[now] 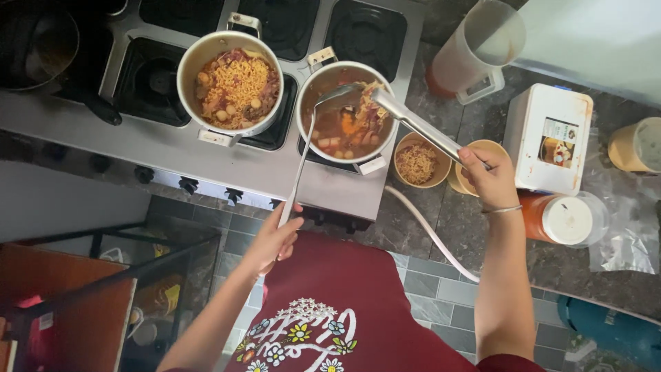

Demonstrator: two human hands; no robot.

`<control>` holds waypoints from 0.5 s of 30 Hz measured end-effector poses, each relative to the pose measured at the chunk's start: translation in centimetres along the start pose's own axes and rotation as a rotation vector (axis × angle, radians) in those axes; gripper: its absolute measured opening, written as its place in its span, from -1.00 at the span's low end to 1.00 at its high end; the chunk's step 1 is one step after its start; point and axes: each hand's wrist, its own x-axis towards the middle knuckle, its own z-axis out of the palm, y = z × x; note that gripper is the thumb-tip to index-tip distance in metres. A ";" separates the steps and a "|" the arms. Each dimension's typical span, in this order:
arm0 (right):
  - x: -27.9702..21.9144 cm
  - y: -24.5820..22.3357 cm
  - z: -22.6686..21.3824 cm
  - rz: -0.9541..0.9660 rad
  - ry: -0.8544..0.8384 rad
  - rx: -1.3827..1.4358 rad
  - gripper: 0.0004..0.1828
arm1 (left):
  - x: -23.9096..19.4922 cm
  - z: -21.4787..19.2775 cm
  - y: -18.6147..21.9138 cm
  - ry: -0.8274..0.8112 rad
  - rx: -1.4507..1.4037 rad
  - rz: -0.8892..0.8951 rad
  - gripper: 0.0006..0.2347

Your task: The person uses a skimmer and tongs to transfer noodles and ingredients from pots into paper bowls before ladling broth over them.

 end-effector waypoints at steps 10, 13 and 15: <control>0.1 0.8 1.1 -0.108 -0.094 0.034 -0.58 | -2.8 1.1 -0.6 -0.232 -0.562 -0.117 -0.58; -0.2 0.0 2.3 -0.186 -0.083 0.017 -0.57 | -3.9 1.8 0.6 -0.292 -0.775 -0.158 -0.62; -0.2 -0.9 3.6 -0.219 -0.046 -0.055 -0.57 | -4.3 2.0 1.1 -0.271 -0.882 -0.182 -0.67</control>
